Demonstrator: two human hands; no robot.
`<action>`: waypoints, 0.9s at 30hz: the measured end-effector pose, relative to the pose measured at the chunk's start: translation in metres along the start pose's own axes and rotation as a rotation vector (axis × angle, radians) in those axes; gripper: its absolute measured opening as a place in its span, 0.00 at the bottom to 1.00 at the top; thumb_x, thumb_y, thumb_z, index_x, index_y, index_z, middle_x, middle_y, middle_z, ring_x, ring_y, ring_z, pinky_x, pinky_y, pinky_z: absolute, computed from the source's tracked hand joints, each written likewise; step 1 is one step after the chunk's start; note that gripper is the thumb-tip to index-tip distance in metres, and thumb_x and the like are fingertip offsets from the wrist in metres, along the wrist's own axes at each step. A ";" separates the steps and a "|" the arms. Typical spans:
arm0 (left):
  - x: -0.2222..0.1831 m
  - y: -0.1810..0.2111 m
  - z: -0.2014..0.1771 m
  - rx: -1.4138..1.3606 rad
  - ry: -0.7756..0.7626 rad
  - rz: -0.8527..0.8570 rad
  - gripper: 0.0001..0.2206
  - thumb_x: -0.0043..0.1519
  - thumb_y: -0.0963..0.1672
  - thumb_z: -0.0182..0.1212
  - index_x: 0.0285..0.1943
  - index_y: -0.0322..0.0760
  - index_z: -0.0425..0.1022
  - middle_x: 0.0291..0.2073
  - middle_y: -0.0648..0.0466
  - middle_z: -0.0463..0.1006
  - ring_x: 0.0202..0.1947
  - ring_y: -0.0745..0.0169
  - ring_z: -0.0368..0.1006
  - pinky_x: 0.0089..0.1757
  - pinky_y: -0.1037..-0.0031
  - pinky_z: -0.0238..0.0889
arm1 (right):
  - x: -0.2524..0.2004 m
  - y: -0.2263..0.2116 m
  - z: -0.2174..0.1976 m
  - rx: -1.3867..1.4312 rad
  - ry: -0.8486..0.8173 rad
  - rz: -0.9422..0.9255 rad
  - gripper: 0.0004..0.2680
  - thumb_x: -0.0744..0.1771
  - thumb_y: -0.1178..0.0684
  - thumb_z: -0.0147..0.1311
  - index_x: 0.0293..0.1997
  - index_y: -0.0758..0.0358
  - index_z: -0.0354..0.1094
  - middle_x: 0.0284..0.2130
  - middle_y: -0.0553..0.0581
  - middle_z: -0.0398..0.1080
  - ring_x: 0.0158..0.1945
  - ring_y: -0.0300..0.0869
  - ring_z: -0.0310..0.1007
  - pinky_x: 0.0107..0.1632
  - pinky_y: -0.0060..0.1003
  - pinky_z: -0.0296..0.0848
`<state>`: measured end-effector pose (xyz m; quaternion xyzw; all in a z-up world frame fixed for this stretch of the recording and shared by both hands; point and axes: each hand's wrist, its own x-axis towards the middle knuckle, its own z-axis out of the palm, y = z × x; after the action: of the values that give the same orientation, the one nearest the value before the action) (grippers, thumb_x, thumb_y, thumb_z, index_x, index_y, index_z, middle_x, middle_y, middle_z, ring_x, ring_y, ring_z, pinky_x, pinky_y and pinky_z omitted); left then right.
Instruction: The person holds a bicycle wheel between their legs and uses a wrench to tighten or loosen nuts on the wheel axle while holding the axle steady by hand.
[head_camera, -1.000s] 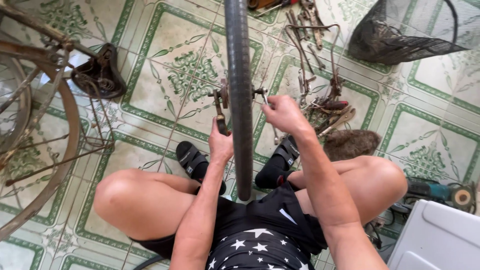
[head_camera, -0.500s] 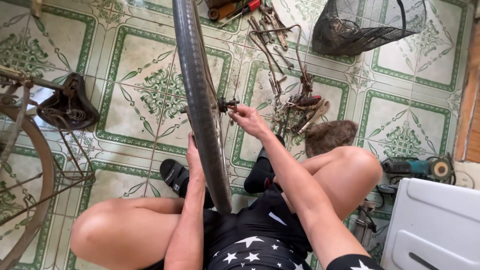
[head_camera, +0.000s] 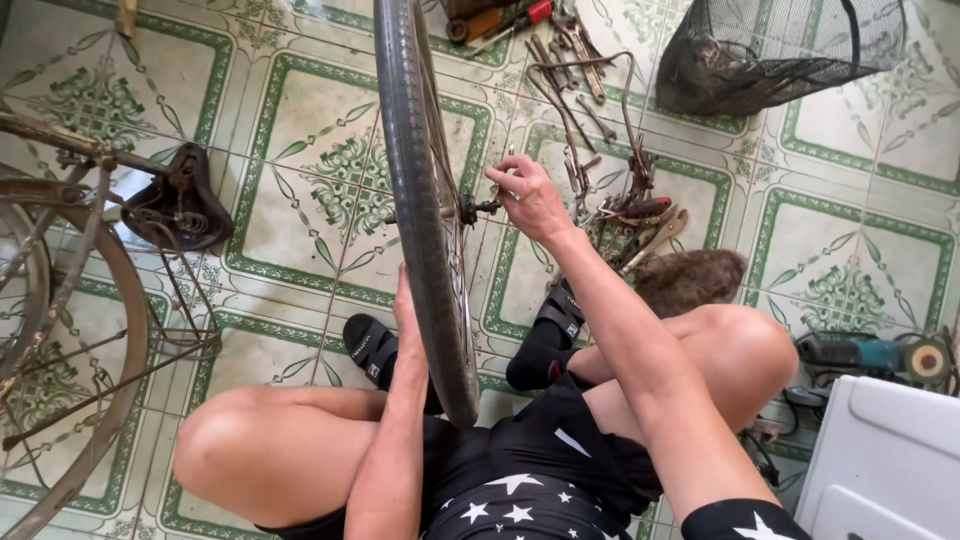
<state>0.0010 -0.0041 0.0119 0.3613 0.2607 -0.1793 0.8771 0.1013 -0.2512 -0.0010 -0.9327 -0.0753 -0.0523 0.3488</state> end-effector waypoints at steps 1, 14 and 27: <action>-0.002 0.002 0.003 0.053 0.017 0.031 0.15 0.74 0.51 0.42 0.45 0.42 0.71 0.27 0.59 0.71 0.23 0.70 0.70 0.27 0.77 0.67 | -0.002 -0.003 -0.001 -0.003 0.013 -0.004 0.12 0.66 0.59 0.59 0.56 0.55 0.75 0.51 0.59 0.71 0.49 0.49 0.75 0.51 0.42 0.75; -0.001 0.004 0.000 0.893 0.189 0.297 0.19 0.58 0.44 0.66 0.58 0.42 0.69 0.36 0.55 0.81 0.37 0.64 0.77 0.40 0.70 0.70 | -0.055 -0.050 -0.037 0.248 -0.360 0.591 0.09 0.66 0.52 0.53 0.43 0.66 0.72 0.26 0.56 0.78 0.26 0.37 0.75 0.32 0.38 0.73; -0.002 0.000 0.010 0.969 0.316 0.210 0.25 0.55 0.48 0.70 0.59 0.41 0.66 0.26 0.52 0.77 0.27 0.62 0.75 0.35 0.68 0.69 | -0.010 -0.117 -0.094 0.132 -0.504 0.524 0.10 0.65 0.52 0.53 0.37 0.71 0.73 0.21 0.57 0.75 0.25 0.37 0.71 0.31 0.37 0.70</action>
<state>0.0028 -0.0112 0.0195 0.7729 0.2393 -0.1338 0.5723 0.0665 -0.2264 0.1434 -0.8794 0.0793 0.2753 0.3804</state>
